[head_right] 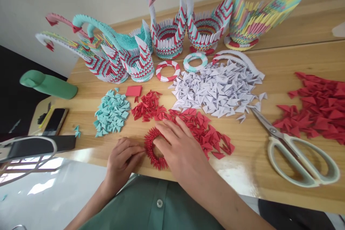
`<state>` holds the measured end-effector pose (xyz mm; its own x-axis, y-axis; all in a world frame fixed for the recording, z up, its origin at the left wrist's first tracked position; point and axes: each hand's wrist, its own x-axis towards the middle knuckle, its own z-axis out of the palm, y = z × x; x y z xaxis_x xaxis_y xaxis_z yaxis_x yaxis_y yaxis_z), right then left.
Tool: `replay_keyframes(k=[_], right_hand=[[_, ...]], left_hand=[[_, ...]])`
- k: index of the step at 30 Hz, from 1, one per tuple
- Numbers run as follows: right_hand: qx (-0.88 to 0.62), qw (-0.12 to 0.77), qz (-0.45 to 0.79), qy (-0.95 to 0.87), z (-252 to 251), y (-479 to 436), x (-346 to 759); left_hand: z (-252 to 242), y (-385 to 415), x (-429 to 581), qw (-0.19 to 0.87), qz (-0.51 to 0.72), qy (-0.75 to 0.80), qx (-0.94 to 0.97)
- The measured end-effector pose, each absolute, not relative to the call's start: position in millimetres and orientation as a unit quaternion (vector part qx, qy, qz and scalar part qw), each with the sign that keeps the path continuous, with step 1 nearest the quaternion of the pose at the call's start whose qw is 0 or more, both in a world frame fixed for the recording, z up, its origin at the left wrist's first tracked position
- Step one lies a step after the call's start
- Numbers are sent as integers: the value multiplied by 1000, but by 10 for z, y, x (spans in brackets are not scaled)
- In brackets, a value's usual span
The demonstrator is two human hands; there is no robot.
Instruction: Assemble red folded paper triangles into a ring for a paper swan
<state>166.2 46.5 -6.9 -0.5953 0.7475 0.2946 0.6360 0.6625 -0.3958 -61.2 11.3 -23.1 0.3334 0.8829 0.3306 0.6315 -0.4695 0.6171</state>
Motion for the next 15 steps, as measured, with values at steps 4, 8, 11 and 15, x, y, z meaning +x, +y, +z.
replay_keyframes(k=[4,8,11,15], right_hand=[[-328,219,112,-912,-29,621,1641],[-262,178,109,-942,-54,792,1566],[-233,154,113,-954,-66,863,1504],[-229,124,130,-957,-8,885,1449]], left_hand=[[-230,101,-631,184,309,491,794],[-239,56,-651,179,304,498,792],[-235,6,-628,161,316,504,787],[-212,-72,-538,164,329,495,787]])
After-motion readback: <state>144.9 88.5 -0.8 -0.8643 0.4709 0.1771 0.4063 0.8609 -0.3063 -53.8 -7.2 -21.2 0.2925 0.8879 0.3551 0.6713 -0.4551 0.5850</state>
